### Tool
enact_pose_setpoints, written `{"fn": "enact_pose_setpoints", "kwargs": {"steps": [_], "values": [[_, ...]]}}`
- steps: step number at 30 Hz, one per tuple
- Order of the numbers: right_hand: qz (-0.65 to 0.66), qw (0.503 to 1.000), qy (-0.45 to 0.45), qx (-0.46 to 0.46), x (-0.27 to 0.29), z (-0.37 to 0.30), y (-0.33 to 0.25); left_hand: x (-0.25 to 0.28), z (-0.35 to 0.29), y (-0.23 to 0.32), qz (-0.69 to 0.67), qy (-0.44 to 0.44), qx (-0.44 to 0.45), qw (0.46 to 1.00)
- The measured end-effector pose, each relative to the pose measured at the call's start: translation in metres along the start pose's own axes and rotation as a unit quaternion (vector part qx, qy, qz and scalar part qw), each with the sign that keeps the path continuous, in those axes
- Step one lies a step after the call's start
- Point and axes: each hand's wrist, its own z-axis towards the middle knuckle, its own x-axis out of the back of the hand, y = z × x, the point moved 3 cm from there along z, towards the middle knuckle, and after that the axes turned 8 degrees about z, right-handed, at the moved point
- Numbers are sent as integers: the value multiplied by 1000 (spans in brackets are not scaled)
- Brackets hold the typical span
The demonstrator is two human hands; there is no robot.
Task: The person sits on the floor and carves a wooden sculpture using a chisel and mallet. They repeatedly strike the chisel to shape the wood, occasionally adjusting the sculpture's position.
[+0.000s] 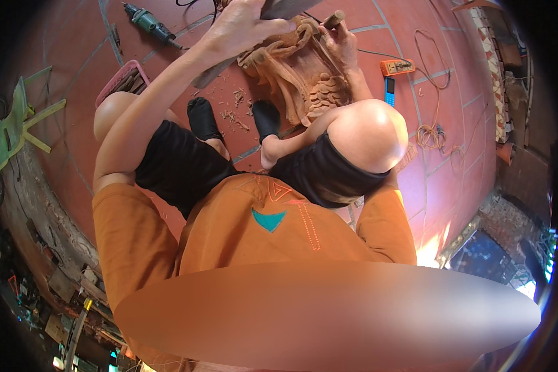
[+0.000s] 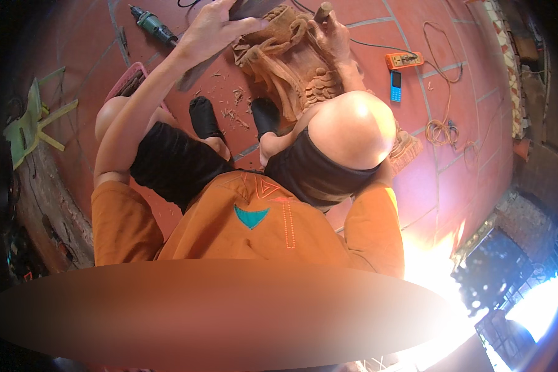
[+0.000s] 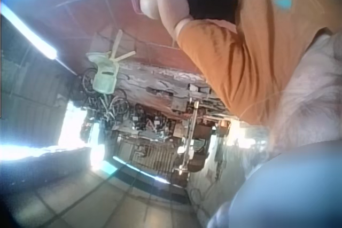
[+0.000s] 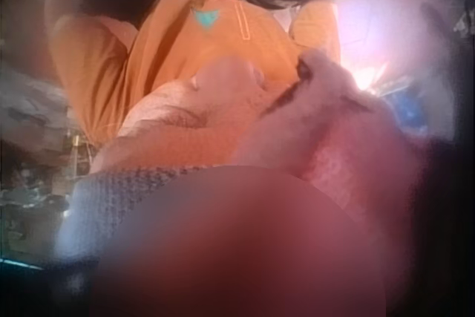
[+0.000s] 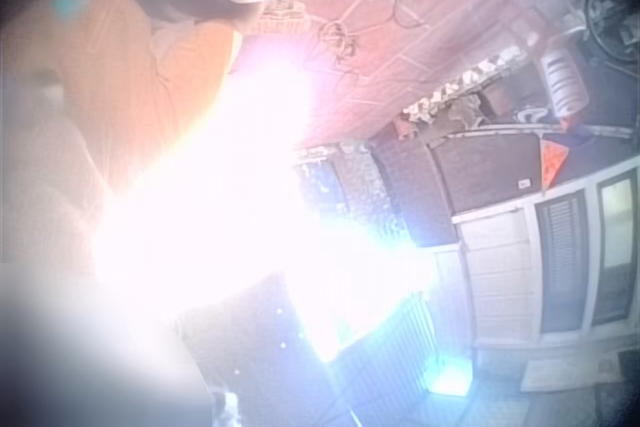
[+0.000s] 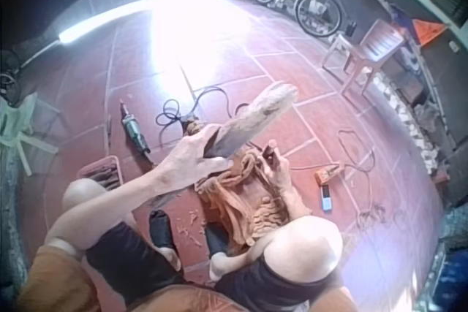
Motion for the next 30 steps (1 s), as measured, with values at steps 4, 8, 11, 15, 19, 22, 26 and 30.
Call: {"fn": "enact_pose_setpoints", "kwargs": {"steps": [4,8,11,15,19,22,26,30], "values": [[12,1000,4,-3,-1,-2,6,-31,11,-22,68,-109,52,990],[-8,999,14,38,1,-4,11,-42,21,-24,180,-110,-30,977],[47,998,14,27,2,-3,13,-36,19,-21,126,-116,6,985],[38,999,13,15,1,-5,10,-49,18,-14,125,-67,-25,990],[-67,998,7,-8,0,-9,10,-62,17,-25,187,-107,-53,975],[27,999,28,-22,5,-16,11,-58,20,-25,204,-84,-60,974],[142,981,80,-103,10,-27,15,-40,21,-12,117,-133,3,984],[107,989,61,-87,9,-21,16,-29,22,7,90,-103,-17,990]]}}
